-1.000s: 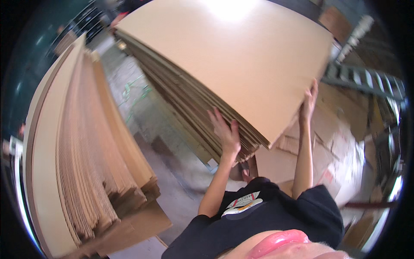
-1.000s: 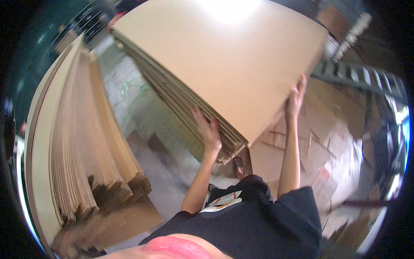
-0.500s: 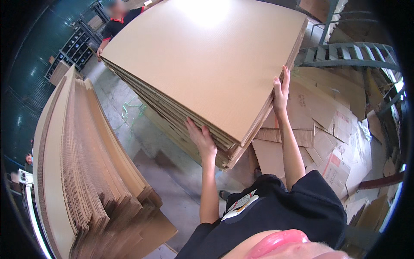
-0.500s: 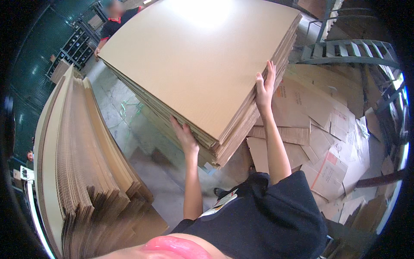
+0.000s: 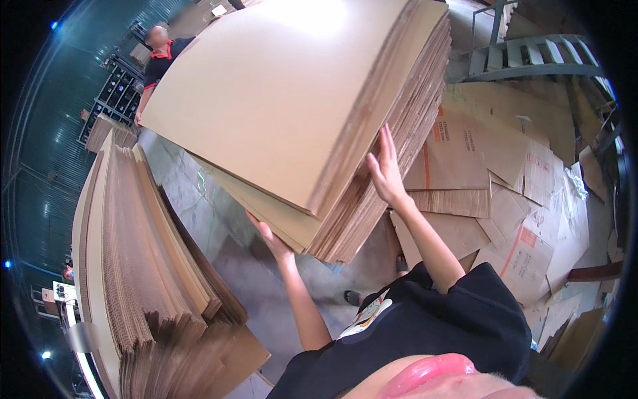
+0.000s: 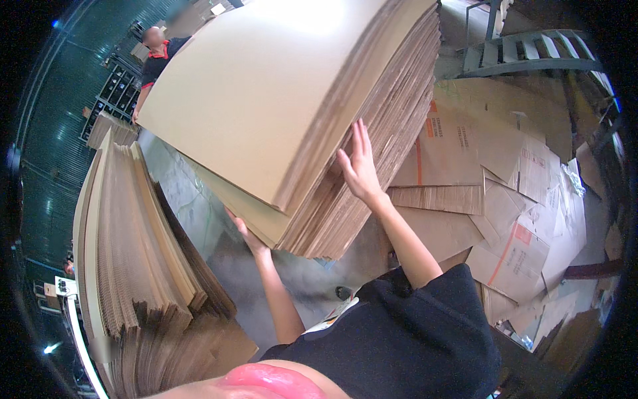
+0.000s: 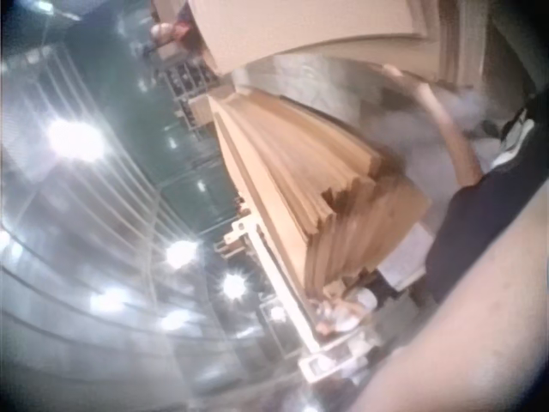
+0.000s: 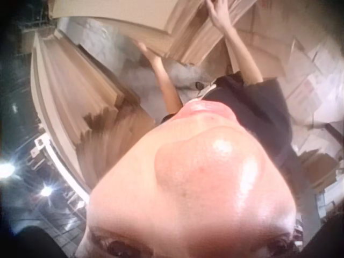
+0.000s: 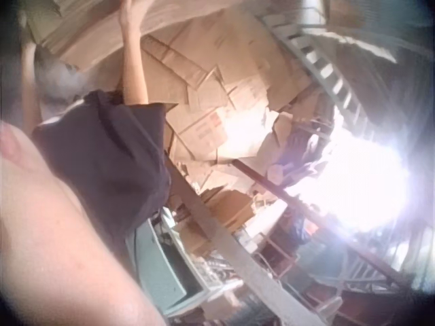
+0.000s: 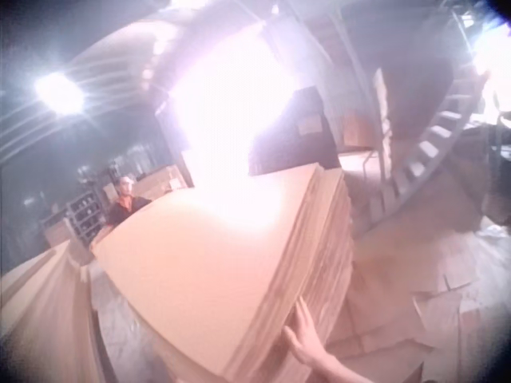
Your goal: The person lifts and stacks large flat cardboard sheets in a warehouse environment. They align the sheets into a neat pile and secure the stack with a green plastic strap.
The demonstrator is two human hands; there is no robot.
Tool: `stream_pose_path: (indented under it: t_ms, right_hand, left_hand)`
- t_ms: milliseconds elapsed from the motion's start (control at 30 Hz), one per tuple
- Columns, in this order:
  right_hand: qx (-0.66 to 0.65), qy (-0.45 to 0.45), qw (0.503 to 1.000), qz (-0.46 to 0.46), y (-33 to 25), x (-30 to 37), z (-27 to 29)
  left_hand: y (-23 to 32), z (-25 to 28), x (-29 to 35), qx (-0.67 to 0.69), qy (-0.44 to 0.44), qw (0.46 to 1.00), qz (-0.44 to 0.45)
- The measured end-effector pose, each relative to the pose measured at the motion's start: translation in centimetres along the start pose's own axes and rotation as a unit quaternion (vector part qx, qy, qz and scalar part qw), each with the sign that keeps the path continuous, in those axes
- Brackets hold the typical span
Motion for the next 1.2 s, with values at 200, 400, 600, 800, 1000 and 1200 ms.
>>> stream_pose_path:
  t_ms: [200,400,600,800,1000,1200]
  right_hand:
    - [0.15,-0.121,0.98,0.044,2.3,2.6,-1.7]
    - [0.138,-0.112,0.98,0.084,1.9,2.9,-2.2]
    - [0.152,-0.099,0.98,0.085,1.7,2.8,-2.1]
    - [0.155,-0.1,0.979,0.087,2.2,2.8,-2.1]
    - [0.15,-0.086,0.981,0.087,0.9,2.8,-2.9]
    - [0.167,-0.086,0.98,0.063,1.5,3.2,-2.2]
  left_hand:
    - [-4.0,1.9,-1.1,0.153,-0.033,0.985,0.077]
    - [-10.0,5.6,-1.4,0.221,0.006,0.969,0.113]
    - [-3.1,1.6,0.0,0.126,0.036,0.99,0.054]
    - [-3.0,1.2,-0.2,0.142,0.01,0.986,0.082]
    - [-15.3,5.5,-1.7,0.242,0.008,0.958,0.155]
    - [-13.1,4.8,-0.8,-0.004,0.049,0.996,0.073]
Point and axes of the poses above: each hand's wrist, its own x-axis away from the middle knuckle, its own z-axis out of the back of the hand, y = z × x, the point moved 9 cm from there along -x, towards the middle knuckle, and after that the axes turned 15 degrees about z, right-handed, at the moved point
